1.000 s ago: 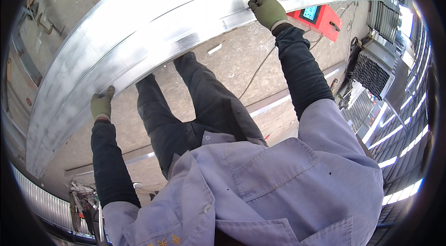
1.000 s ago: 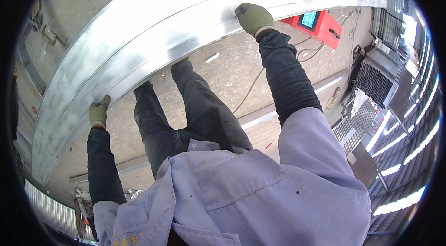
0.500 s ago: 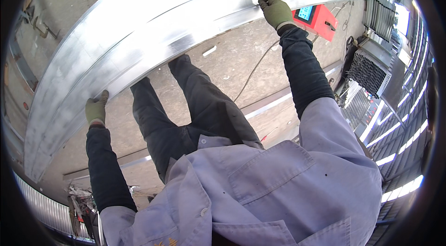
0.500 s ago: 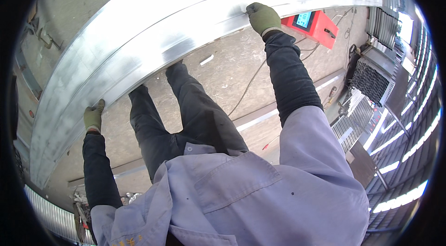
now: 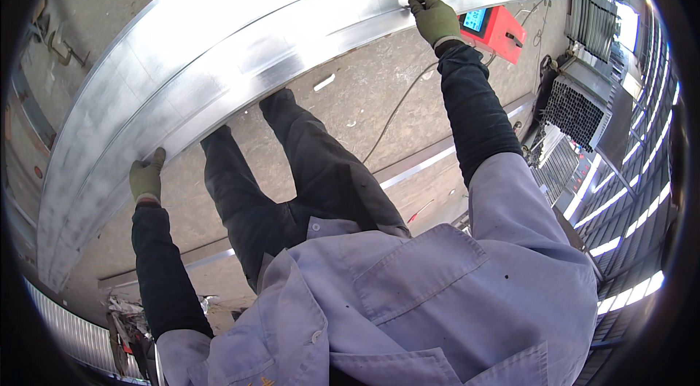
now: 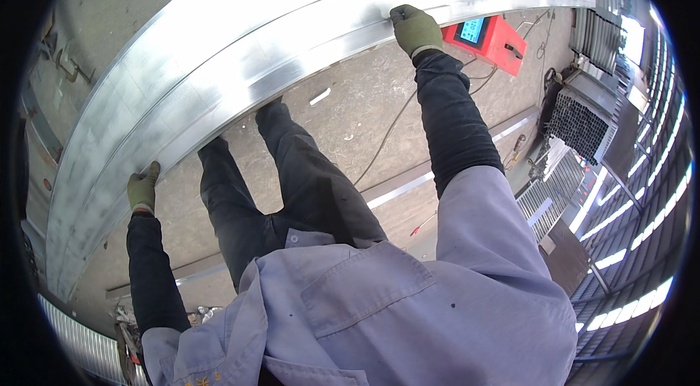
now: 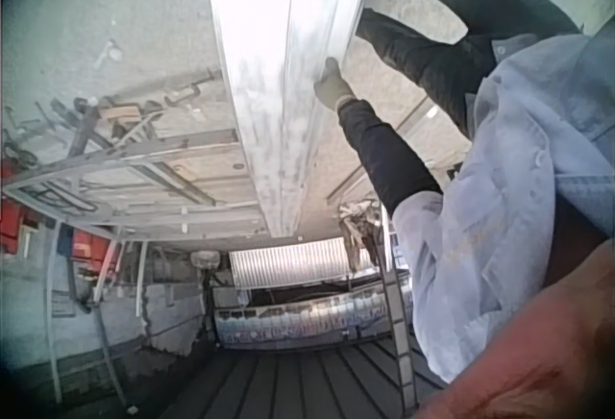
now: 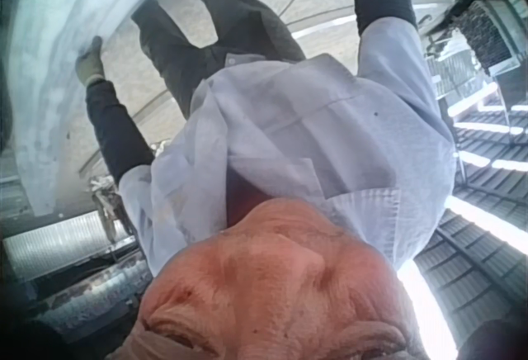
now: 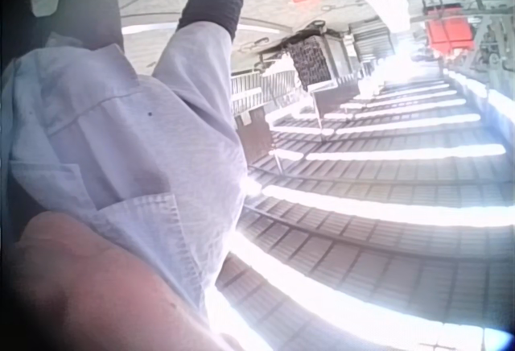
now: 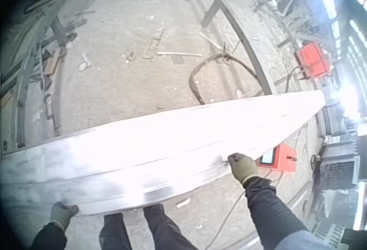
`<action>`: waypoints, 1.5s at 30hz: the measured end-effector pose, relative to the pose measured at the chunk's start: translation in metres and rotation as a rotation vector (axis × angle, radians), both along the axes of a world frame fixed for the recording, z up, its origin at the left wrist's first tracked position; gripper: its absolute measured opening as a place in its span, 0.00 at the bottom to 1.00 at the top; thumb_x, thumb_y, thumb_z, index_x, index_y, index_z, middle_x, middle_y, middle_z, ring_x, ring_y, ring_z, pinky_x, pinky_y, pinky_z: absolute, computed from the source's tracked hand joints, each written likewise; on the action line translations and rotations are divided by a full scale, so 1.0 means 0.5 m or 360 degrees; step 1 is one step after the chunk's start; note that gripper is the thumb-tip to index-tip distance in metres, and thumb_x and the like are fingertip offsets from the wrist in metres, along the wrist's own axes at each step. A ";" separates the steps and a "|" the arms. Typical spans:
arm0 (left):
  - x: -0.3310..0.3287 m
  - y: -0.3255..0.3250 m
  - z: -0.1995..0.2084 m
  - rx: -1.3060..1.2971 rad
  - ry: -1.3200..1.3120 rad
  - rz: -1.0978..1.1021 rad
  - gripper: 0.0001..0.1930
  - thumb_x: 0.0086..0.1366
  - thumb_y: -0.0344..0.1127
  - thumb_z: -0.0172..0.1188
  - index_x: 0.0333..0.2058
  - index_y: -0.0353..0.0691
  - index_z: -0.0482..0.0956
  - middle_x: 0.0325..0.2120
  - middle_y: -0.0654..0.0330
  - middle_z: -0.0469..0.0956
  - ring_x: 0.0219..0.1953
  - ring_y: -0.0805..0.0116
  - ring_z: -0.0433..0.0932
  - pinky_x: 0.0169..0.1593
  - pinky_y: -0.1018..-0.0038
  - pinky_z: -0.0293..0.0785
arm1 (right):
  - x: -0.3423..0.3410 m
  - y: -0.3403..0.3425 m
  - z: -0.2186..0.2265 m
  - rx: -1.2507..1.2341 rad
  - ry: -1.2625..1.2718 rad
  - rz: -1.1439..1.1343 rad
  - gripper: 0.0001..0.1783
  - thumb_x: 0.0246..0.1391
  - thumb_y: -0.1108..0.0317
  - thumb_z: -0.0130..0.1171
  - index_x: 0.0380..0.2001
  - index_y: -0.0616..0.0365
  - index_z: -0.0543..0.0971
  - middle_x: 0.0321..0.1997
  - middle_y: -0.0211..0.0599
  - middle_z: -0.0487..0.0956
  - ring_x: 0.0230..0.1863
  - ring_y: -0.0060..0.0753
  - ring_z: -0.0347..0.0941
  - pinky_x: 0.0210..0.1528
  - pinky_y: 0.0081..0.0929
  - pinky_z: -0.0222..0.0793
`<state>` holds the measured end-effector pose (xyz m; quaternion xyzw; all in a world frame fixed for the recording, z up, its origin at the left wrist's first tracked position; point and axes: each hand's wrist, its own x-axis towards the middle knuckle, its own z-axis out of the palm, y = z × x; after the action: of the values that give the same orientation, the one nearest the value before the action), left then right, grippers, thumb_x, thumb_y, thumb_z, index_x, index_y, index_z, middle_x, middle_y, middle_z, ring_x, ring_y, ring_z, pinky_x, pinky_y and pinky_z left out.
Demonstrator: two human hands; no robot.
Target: The person aligns and fastens long metal panels on a workbench using a handheld tool. They repeatedly position the panels, press them into place, and secure them along the seams.
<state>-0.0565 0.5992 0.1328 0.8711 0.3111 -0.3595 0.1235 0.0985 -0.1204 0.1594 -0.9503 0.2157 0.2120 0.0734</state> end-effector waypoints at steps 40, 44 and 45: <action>0.006 -0.016 0.018 0.0000 -0.0053 0.0045 0.41 0.55 0.68 0.75 0.39 0.24 0.83 0.35 0.43 0.86 0.40 0.49 0.83 0.49 0.60 0.77 | -0.022 0.022 0.011 0.0136 -0.0098 -0.0030 0.18 0.67 0.47 0.60 0.47 0.43 0.88 0.43 0.45 0.88 0.47 0.50 0.85 0.52 0.44 0.79; 0.009 -0.010 0.016 -0.0002 0.0003 0.0051 0.41 0.55 0.67 0.75 0.40 0.24 0.83 0.37 0.43 0.86 0.41 0.50 0.83 0.50 0.61 0.77 | -0.008 -0.009 0.010 -0.0004 -0.0073 -0.0061 0.18 0.68 0.46 0.58 0.48 0.42 0.88 0.44 0.44 0.88 0.48 0.50 0.85 0.52 0.44 0.79; 0.012 -0.011 0.018 -0.0006 0.0010 0.0054 0.41 0.55 0.67 0.75 0.41 0.23 0.83 0.37 0.42 0.86 0.41 0.50 0.83 0.50 0.61 0.77 | -0.005 -0.022 0.008 -0.0031 -0.0063 -0.0076 0.18 0.68 0.46 0.57 0.48 0.42 0.88 0.44 0.43 0.88 0.48 0.50 0.85 0.53 0.44 0.79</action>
<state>-0.0505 0.5936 0.1416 0.8643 0.3254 -0.3607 0.1303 0.0958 -0.1312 0.1637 -0.9496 0.2388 0.1893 0.0735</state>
